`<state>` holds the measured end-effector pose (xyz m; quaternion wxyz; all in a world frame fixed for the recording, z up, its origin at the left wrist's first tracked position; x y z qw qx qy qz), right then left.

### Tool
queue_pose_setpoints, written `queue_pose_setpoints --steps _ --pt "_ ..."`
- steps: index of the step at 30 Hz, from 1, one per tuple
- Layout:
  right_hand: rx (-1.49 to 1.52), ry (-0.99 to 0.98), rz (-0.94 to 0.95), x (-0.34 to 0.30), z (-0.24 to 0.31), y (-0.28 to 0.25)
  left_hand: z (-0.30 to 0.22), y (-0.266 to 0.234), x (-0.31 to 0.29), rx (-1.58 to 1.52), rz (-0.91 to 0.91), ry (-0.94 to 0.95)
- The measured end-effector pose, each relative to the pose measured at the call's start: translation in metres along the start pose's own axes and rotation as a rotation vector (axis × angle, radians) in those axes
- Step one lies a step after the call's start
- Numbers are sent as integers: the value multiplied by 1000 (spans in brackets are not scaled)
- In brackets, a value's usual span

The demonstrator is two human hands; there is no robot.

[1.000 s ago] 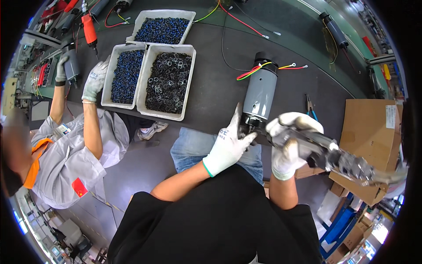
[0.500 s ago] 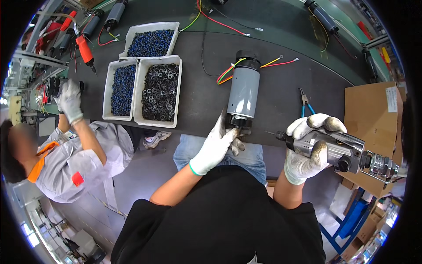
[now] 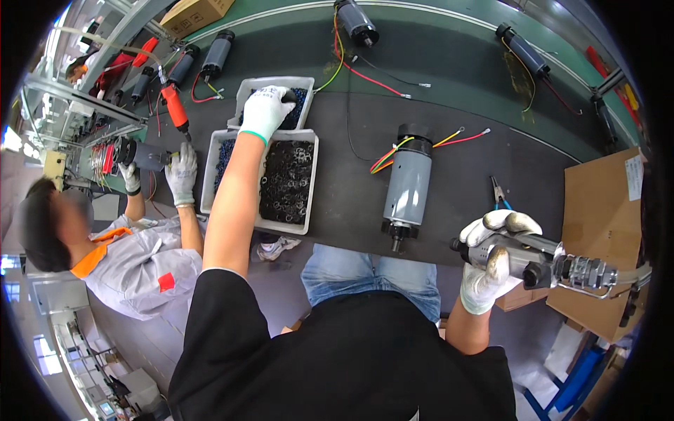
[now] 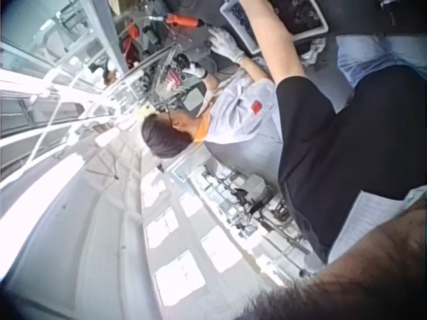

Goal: Assembling components and wiring for small electric motors on a production line.

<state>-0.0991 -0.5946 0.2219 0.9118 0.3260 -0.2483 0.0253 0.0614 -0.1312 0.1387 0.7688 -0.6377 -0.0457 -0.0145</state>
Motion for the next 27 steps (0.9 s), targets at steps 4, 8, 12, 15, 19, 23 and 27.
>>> queue_pose_setpoints --steps 4,8,12,15,19,23,27 --pt "-41 41 -35 -3 4 -8 -13 1 8 51 -36 32" --pt "95 51 -99 -1 0 -9 -10 3 9 122 -57 4" --pt "111 62 -102 -4 0 -9 -7 4 8 66 -142 29" --pt "129 68 -60 -3 3 -9 5 -16 -12 -52 -348 -80" --pt "77 28 -29 3 10 3 10 -34 -39 -666 -326 -281" --pt "189 3 -5 14 14 14 -57 -78 -96 -1168 -331 -380" --pt "364 -13 4 22 23 40 -155 -106 -175 -1508 -245 -134"
Point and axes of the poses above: each hand's wrist, its own x-axis towards the middle knuckle, its own y-axis out of the palm, z = x × y, the point moved 5 cm from there along x, towards the middle knuckle, and after that the axes turned 13 degrees about x, right-handed, at the moved point
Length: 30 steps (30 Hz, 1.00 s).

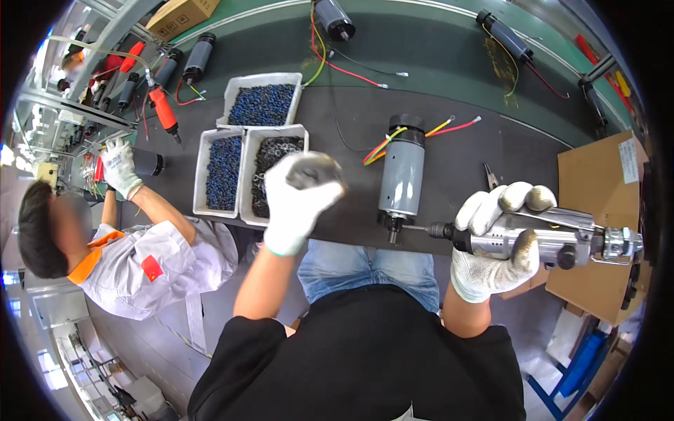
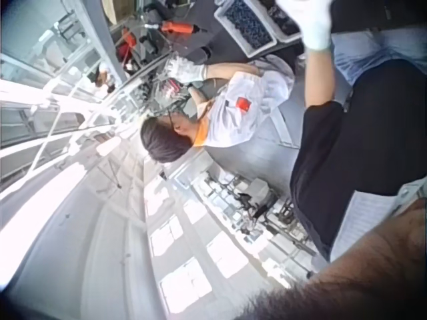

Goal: Assembling components and wiring for small electric motors on a production line.

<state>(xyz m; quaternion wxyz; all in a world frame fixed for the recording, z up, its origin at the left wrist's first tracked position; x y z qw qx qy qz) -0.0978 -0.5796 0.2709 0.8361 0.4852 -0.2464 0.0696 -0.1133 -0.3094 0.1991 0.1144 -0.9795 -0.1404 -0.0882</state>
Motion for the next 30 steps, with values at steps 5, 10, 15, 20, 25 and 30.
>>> queue_pose_setpoints --steps 5,10,15,20,25,30 --pt "203 -12 164 14 6 31 7 60 -62 -523 75 -166" --pt "207 -2 183 15 11 33 3 66 -76 -596 127 -209" --pt "169 22 67 12 13 26 -6 61 -77 -428 192 -180" --pt "159 -15 110 14 10 31 -7 57 -75 -334 244 -137" --pt "166 70 44 10 11 20 -15 58 -76 -384 244 -182" --pt "160 72 20 8 4 20 -22 50 -67 -138 322 -55"
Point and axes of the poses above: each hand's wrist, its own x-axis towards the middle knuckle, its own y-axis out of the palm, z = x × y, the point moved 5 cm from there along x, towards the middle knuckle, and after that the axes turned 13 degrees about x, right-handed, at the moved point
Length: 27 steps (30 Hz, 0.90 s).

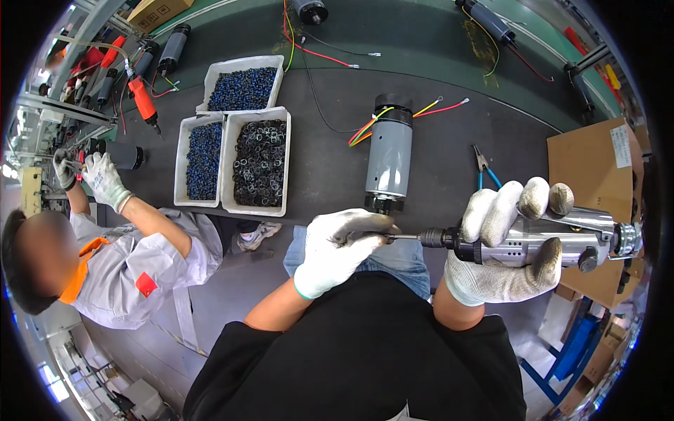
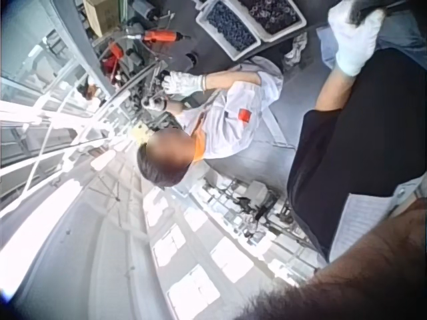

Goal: Assembling components and wiring for small electric motors on a production line.

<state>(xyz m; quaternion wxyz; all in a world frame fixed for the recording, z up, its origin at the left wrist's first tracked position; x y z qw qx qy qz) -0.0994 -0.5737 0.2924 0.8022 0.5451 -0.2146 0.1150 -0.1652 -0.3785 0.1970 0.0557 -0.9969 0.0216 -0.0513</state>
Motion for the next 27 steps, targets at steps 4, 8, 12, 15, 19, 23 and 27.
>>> queue_pose_setpoints --steps 4,8,12,15,19,23,27 --pt "-18 14 -38 -3 -8 -8 2 1 2 206 14 52" --pt "-104 36 2 -14 -22 -21 15 3 2 369 -67 -79" --pt "-351 21 0 -39 -41 -43 42 13 -2 689 -26 -235" --pt "-458 70 -73 -54 -52 -60 64 24 -4 661 16 -284" --pt "-549 76 0 -57 -55 -66 69 26 -3 624 10 -310" --pt "-537 49 13 -63 -55 -63 69 26 -3 598 -3 -306" --pt "-486 -59 44 -68 -56 -64 72 27 -6 592 -8 -320"
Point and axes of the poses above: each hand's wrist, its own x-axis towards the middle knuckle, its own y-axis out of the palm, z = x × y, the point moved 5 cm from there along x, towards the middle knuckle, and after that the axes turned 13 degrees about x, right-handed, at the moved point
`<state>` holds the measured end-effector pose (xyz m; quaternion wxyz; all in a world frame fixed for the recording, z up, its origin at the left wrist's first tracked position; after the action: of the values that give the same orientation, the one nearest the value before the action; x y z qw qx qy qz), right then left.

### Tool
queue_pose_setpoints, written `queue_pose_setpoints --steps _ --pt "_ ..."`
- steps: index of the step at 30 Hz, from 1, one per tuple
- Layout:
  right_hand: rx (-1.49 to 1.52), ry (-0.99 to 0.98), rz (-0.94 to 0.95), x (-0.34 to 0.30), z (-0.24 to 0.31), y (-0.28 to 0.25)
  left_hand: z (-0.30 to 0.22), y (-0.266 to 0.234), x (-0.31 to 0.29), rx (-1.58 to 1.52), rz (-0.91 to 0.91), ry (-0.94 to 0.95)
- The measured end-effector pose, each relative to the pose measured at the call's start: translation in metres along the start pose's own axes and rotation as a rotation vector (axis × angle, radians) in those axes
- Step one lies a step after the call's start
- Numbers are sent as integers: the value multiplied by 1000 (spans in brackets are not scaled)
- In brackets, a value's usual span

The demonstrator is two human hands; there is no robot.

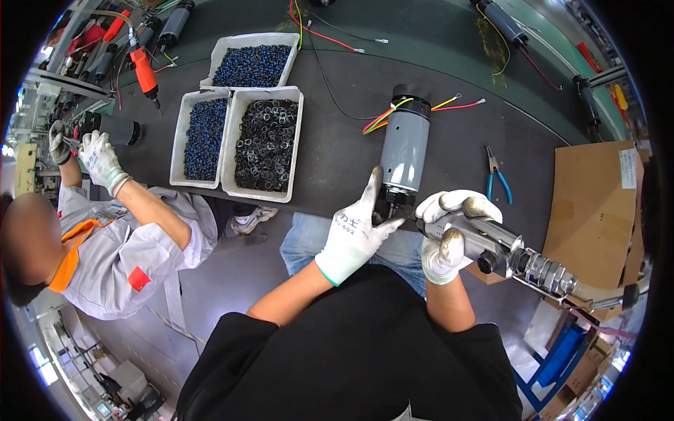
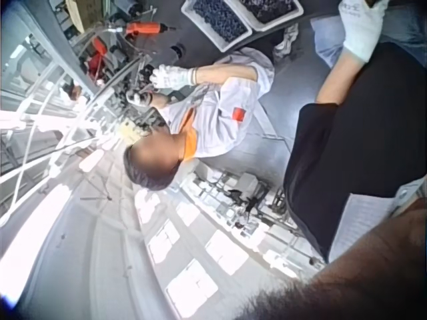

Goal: Assembling components and wiring for small electric motors on a production line.

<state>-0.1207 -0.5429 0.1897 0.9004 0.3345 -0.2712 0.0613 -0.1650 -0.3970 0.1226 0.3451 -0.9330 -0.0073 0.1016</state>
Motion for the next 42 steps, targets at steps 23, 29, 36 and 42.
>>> queue_pose_setpoints --steps 23,29,36,42 --pt "53 -111 45 25 41 23 3 -15 -12 210 -98 152" --pt "-251 41 -221 47 14 -46 19 -146 -12 968 -363 400" --pt "-323 168 -266 50 -16 -58 80 -161 10 950 -208 213" --pt "-311 149 -250 51 -23 -60 78 -164 19 968 -179 279"
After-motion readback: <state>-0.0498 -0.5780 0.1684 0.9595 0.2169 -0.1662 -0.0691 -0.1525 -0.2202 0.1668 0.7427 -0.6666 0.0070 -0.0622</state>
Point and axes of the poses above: each hand's wrist, its own x-axis towards the middle knuckle, its own y-axis out of the palm, z = x × y, the point moved 5 cm from there along x, towards the middle knuckle, and after that the axes turned 13 degrees about x, right-handed, at the moved point
